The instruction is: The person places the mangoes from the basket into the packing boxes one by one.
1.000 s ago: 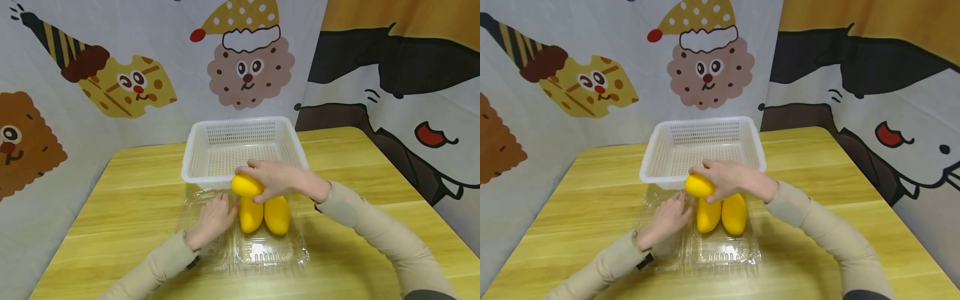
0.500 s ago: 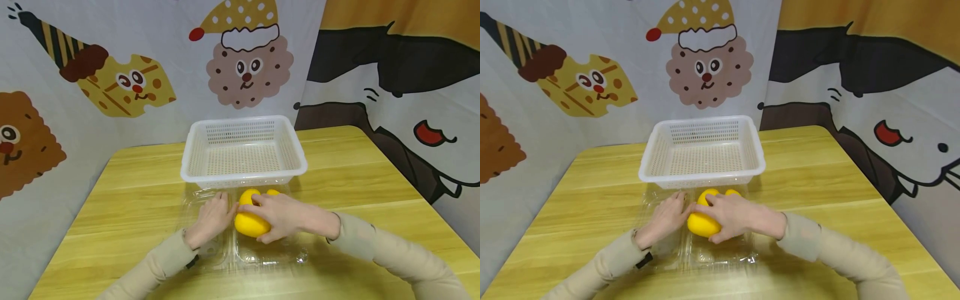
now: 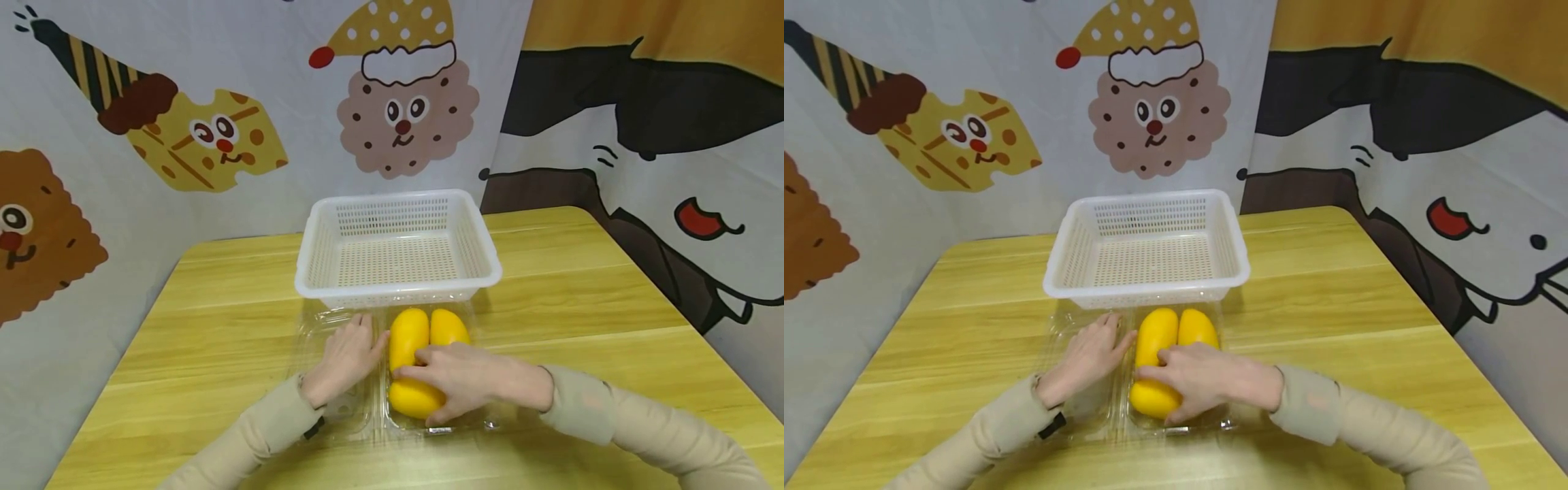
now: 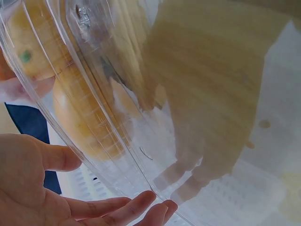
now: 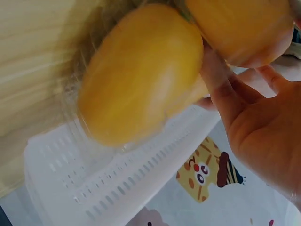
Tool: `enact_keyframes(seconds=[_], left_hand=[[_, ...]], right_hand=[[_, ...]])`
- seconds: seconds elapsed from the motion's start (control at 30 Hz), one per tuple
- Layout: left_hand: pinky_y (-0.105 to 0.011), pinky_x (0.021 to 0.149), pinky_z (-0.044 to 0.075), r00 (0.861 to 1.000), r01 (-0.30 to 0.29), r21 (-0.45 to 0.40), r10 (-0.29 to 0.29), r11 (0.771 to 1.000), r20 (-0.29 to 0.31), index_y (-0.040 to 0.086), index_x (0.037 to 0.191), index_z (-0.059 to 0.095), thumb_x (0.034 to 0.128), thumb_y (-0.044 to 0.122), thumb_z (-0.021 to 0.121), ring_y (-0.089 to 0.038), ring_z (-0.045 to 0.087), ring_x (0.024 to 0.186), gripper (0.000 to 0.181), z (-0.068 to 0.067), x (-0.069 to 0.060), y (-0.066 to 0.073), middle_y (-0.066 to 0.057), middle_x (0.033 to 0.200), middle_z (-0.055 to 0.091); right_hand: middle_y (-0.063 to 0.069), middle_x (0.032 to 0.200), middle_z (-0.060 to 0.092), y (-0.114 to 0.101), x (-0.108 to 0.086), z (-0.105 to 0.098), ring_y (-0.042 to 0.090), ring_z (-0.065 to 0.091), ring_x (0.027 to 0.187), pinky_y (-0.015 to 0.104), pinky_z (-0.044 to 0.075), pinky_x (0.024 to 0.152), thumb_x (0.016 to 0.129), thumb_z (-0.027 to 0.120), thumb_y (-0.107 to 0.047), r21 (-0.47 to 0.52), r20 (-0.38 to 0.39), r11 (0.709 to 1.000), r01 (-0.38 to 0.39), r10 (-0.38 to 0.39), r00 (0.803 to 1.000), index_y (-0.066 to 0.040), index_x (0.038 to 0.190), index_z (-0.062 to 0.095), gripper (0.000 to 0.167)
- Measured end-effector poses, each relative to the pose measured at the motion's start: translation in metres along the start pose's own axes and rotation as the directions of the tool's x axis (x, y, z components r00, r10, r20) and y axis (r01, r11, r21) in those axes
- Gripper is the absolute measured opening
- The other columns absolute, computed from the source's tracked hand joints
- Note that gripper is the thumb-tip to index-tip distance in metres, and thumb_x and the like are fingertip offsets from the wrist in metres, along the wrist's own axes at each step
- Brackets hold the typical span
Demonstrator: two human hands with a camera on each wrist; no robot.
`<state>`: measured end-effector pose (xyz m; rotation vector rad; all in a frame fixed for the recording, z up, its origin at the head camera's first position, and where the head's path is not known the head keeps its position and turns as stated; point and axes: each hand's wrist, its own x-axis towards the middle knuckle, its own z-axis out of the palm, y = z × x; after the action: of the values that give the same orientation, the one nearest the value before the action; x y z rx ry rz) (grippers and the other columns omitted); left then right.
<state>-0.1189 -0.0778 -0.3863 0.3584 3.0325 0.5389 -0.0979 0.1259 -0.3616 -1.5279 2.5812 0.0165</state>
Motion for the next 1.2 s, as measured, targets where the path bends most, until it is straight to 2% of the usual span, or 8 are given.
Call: enact_keyframes(seconds=[0.27, 0.43, 0.53, 0.7, 0.77, 0.87, 1.0, 1.2], left_hand=[[-0.021, 0.042, 0.038, 1.0, -0.008, 0.001, 0.008, 1.0, -0.004, -0.006, 0.11, 0.057, 0.0956, 0.034, 0.054, -0.017, 0.046, 0.057, 0.043, 0.0, 0.0, -0.001, -0.016, 0.09, 0.059], [-0.024, 0.047, 0.044, 1.0, -0.001, -0.018, 0.001, 1.0, 0.001, -0.007, 0.115, 0.055, 0.0954, 0.035, 0.054, -0.02, 0.052, 0.063, 0.046, 0.0, -0.001, -0.002, -0.019, 0.098, 0.061], [-0.032, 0.058, 0.053, 1.0, 0.023, -0.059, -0.022, 0.998, 0.017, -0.007, 0.121, 0.053, 0.0958, 0.037, 0.053, -0.028, 0.06, 0.079, 0.051, -0.001, -0.001, -0.004, -0.022, 0.107, 0.061], [-0.047, 0.084, 0.056, 0.999, 0.047, -0.094, -0.047, 0.995, 0.002, -0.009, 0.133, 0.045, 0.0961, 0.036, 0.052, -0.038, 0.061, 0.102, 0.06, -0.007, 0.0, -0.019, -0.028, 0.12, 0.058], [-0.047, 0.086, 0.055, 0.999, 0.048, -0.079, -0.049, 0.996, -0.021, -0.011, 0.133, 0.044, 0.0957, 0.034, 0.054, -0.033, 0.062, 0.092, 0.059, -0.011, 0.001, -0.029, -0.027, 0.111, 0.061], [-0.038, 0.067, 0.057, 0.997, 0.065, -0.073, -0.068, 0.995, -0.039, -0.013, 0.128, 0.048, 0.0943, 0.029, 0.057, -0.023, 0.057, 0.07, 0.055, -0.019, 0.001, -0.045, -0.021, 0.094, 0.061], [-0.024, 0.045, 0.046, 0.992, 0.125, -0.082, -0.125, 0.989, 0.003, -0.016, 0.121, 0.05, 0.0945, 0.027, 0.056, -0.021, 0.054, 0.063, 0.051, -0.032, 0.0, -0.065, -0.027, 0.101, 0.059], [-0.03, 0.049, 0.05, 0.975, 0.18, -0.002, -0.178, 0.984, 0.137, -0.017, 0.114, 0.055, 0.0971, 0.031, 0.048, -0.028, 0.058, 0.071, 0.052, -0.046, -0.005, -0.085, -0.033, 0.107, 0.058]], right_hand=[[0.004, 0.109, 0.064, 0.009, -0.001, 0.0, 0.009, 0.06, 0.086, 0.022, 0.053, 0.077, 0.077, 0.071, -0.054, 0.064, -0.005, 0.997, 0.053, -0.053, 0.999, -0.022, 0.133, 0.052, 0.068], [0.001, 0.102, 0.067, 0.026, 0.001, -0.003, 0.01, 0.063, 0.084, 0.019, 0.053, 0.075, 0.086, 0.066, -0.042, 0.16, -0.141, 0.986, 0.048, -0.025, 0.99, -0.013, 0.119, 0.06, 0.044], [0.001, 0.096, 0.067, 0.041, 0.0, -0.002, 0.012, 0.062, 0.079, 0.02, 0.053, 0.068, 0.087, 0.068, -0.03, 0.14, -0.292, 0.99, -0.02, 0.06, 0.955, -0.01, 0.109, 0.065, 0.03], [0.004, 0.092, 0.067, 0.059, -0.007, 0.003, 0.015, 0.064, 0.077, 0.025, 0.055, 0.062, 0.082, 0.073, -0.018, 0.116, -0.45, 0.971, -0.209, 0.238, 0.861, -0.008, 0.096, 0.068, 0.018], [0.004, 0.088, 0.066, 0.064, -0.012, 0.005, 0.015, 0.063, 0.074, 0.024, 0.053, 0.059, 0.082, 0.074, -0.016, 0.127, -0.459, 0.95, -0.286, 0.312, 0.832, -0.007, 0.091, 0.068, 0.014], [0.003, 0.079, 0.063, 0.068, -0.02, 0.007, 0.012, 0.055, 0.062, 0.021, 0.045, 0.048, 0.083, 0.071, -0.017, 0.143, -0.434, 0.902, -0.408, 0.428, 0.793, -0.009, 0.083, 0.065, 0.011], [0.003, 0.073, 0.06, 0.072, -0.029, 0.009, 0.011, 0.044, 0.052, 0.02, 0.034, 0.04, 0.083, 0.07, -0.019, 0.136, -0.395, 0.845, -0.517, 0.525, 0.754, -0.008, 0.08, 0.06, 0.015], [0.005, 0.072, 0.061, 0.077, -0.032, 0.013, 0.011, 0.042, 0.049, 0.018, 0.031, 0.037, 0.083, 0.071, -0.022, 0.155, -0.356, 0.82, -0.551, 0.567, 0.743, -0.005, 0.087, 0.061, 0.02]])
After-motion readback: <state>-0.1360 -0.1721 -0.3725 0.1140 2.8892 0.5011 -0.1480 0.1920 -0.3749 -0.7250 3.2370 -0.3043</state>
